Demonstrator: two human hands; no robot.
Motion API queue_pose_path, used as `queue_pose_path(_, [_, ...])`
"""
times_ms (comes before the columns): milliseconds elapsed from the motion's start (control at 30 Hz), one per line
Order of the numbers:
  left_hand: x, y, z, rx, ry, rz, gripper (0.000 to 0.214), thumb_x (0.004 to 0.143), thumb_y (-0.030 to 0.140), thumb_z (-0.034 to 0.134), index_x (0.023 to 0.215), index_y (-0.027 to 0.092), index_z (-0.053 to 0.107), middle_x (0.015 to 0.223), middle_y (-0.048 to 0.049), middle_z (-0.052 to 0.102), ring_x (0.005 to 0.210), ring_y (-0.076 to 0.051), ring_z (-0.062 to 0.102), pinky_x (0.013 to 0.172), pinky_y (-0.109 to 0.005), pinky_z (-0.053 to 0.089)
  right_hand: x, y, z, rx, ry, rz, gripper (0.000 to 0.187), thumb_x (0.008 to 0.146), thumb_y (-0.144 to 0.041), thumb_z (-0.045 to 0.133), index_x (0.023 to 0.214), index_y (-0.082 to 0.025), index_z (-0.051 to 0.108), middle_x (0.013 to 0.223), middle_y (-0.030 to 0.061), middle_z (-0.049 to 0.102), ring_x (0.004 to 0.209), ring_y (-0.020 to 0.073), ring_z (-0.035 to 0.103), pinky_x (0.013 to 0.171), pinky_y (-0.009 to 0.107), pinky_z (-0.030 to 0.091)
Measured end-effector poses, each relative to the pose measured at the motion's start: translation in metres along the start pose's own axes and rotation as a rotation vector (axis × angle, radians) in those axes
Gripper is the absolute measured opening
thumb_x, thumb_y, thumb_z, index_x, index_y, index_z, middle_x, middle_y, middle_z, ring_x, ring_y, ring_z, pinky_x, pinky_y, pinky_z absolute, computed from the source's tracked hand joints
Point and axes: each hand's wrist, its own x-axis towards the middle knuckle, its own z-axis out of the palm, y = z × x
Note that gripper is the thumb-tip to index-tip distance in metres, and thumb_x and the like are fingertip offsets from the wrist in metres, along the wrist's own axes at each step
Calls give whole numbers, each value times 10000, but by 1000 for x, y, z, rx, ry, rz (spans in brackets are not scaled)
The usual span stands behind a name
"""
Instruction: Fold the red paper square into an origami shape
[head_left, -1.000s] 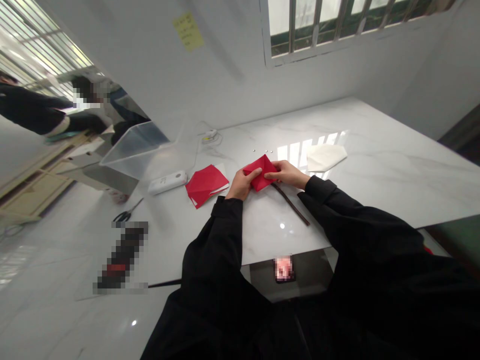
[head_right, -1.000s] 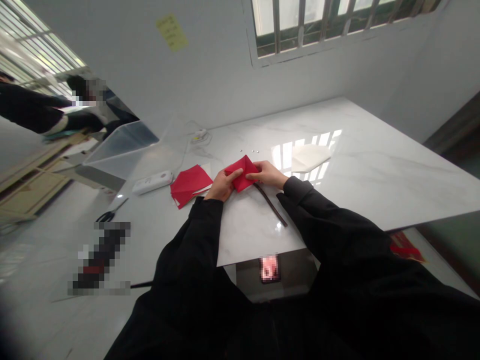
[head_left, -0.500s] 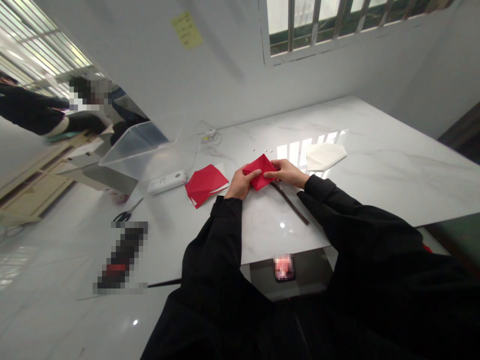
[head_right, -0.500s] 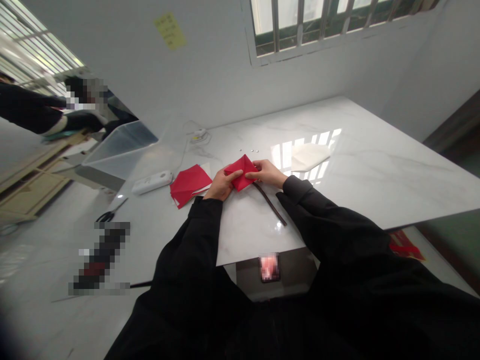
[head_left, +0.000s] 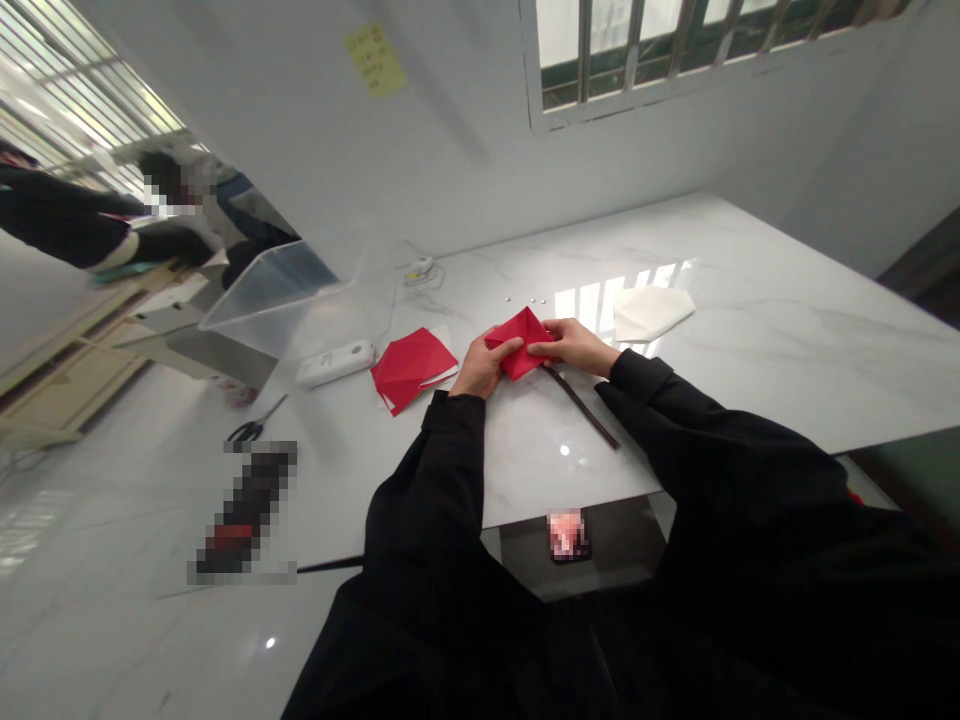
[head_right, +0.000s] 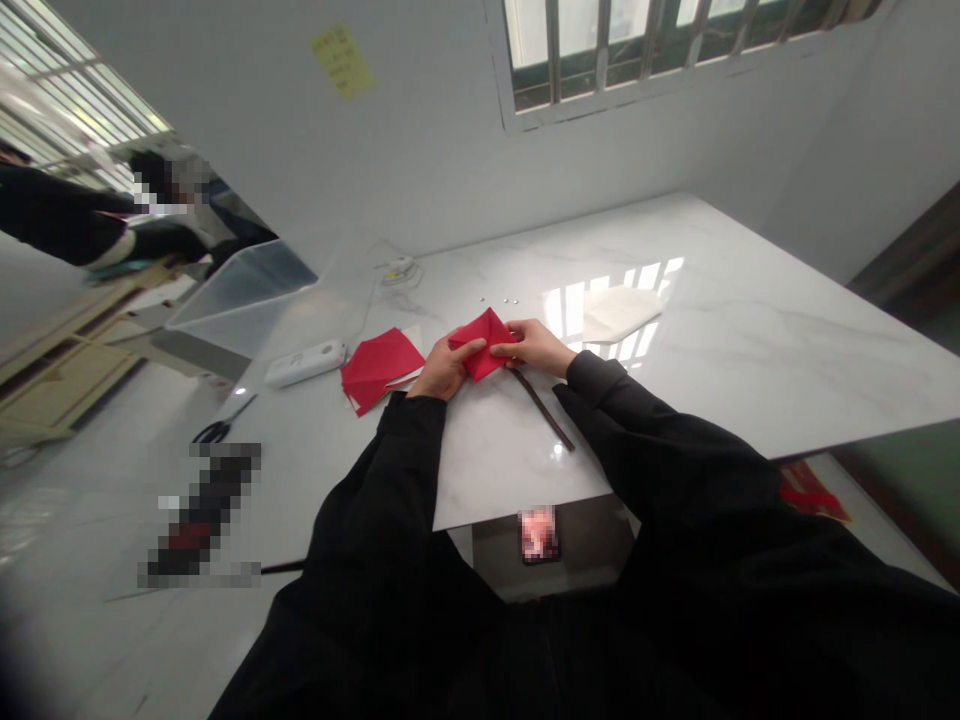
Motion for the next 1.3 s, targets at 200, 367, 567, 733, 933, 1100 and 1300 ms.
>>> queue_pose_path(200, [1, -1, -1, 4, -12, 5, 475, 650, 265, 908, 1036, 126, 668, 1029, -84, 743, 925, -204, 695, 943, -370, 527, 1, 2, 0, 28, -6, -11, 253, 803, -192, 814, 1033, -141, 723, 814, 37, 741, 567, 75, 596, 541, 191, 542])
queue_pose_path(367, [2, -1, -3, -1, -21, -1, 472, 658, 252, 900, 1045, 131, 658, 1037, -80, 742, 933, -201, 696, 953, -370, 526, 2, 3, -2, 39, 11, -8, 288, 784, -213, 842, 1037, -142, 725, 853, 52, 755, 622, 98, 635, 559, 203, 570])
queue_pose_path(567, [1, 2, -2, -11, -33, -14, 470, 663, 240, 891, 1057, 145, 652, 1021, -63, 742, 927, -194, 695, 945, -351, 527, 2, 4, -1, 25, 10, -14, 250, 806, -202, 820, 1032, -141, 731, 830, 38, 747, 588, 77, 614, 531, 176, 542])
queue_pose_path(733, [0, 3, 0, -7, -30, -17, 454, 664, 231, 884, 1043, 137, 651, 1001, -63, 741, 896, -186, 692, 921, -346, 530, 3, 4, -2, 37, 9, -13, 211, 807, -191, 813, 999, -142, 739, 845, 39, 753, 631, 85, 641, 574, 179, 560])
queue_pose_path(933, [-1, 5, 2, -10, -13, -21, 444, 649, 228, 883, 1019, 148, 651, 978, -47, 742, 884, -184, 686, 906, -338, 523, 2, 3, -3, 26, 25, -7, 232, 782, -256, 853, 957, -149, 744, 858, 45, 757, 677, 103, 663, 593, 185, 574])
queue_pose_path(1100, [-2, 6, 3, 7, -13, -15, 438, 651, 239, 879, 1014, 145, 653, 977, -51, 741, 889, -185, 687, 898, -329, 521, -2, 0, -1, 2, 15, -26, 358, 762, -401, 877, 991, -153, 756, 896, 58, 757, 686, 103, 659, 581, 179, 562])
queue_pose_path(1300, [-3, 6, 3, 48, -39, -20, 450, 661, 272, 879, 1024, 149, 642, 960, -35, 731, 878, -179, 685, 882, -318, 520, -1, 3, 0, -66, 40, -62, 418, 765, -493, 854, 953, -131, 763, 731, 32, 701, 532, 74, 549, 469, 184, 460])
